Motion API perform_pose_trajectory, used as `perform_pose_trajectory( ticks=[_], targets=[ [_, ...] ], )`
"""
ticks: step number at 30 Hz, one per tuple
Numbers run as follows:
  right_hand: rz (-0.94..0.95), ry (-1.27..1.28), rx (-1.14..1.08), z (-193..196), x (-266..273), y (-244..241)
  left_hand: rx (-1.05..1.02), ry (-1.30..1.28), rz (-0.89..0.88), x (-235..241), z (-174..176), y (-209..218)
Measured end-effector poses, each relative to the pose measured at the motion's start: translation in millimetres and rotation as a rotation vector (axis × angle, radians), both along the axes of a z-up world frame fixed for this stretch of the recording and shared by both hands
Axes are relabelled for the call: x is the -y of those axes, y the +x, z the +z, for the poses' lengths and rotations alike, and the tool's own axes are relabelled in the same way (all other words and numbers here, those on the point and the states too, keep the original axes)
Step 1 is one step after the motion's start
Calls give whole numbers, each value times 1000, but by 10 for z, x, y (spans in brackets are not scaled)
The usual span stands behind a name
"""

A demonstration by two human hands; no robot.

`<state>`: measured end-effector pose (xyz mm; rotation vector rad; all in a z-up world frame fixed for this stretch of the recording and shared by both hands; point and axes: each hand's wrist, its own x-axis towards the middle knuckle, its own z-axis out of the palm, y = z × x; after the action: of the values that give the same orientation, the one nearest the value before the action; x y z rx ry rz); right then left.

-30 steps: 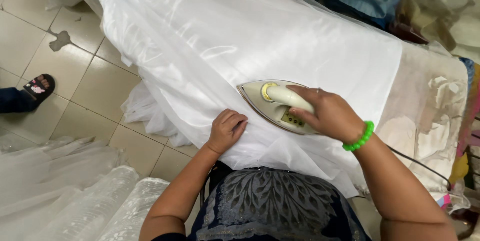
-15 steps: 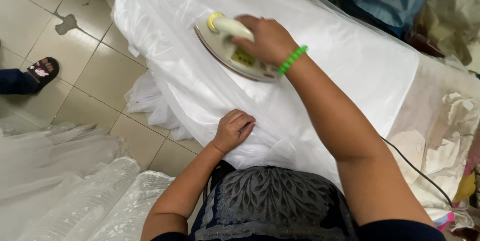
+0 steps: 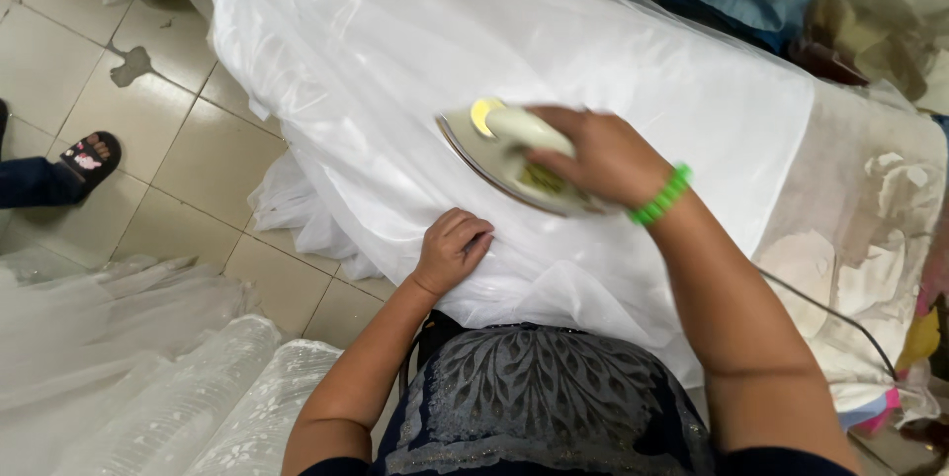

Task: The person irons a large white fabric on an ironing board using a steam iron. They repeatedly smooth the fabric with their hands, reposition it, and continue ironing different sections throughout the video.

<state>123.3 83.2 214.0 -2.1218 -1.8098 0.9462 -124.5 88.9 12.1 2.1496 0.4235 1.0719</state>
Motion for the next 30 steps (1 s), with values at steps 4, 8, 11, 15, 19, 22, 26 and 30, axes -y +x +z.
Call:
perform_pose_trajectory(
  ticks=[4, 8, 11, 15, 19, 22, 26, 30],
  targets=[
    [-65, -64, -23, 107, 1132, 338, -16, -11, 6, 12, 10, -7],
    [-480, -353, -5, 367, 2026, 556, -58, 11, 14, 11, -37, -18],
    [-650, -380, 6, 332, 2578, 783, -87, 7, 16, -2, -95, -28],
    [-643, -294, 28, 282, 2723, 889, -104, 8, 24, -7, -57, -30],
    [-513, -321, 23, 268, 2280, 757, -123, 7, 38, -13, -64, -36],
    [-348, -175, 55, 236, 1758, 530, -172, -46, 61, -16, -72, -51],
    [-126, -5, 86, 39, 942, 328, -212, -95, 90, -11, -29, -55],
    [-68, 33, 91, -339, 229, 171, -216, -72, 87, 2, 5, -65]
  ],
)
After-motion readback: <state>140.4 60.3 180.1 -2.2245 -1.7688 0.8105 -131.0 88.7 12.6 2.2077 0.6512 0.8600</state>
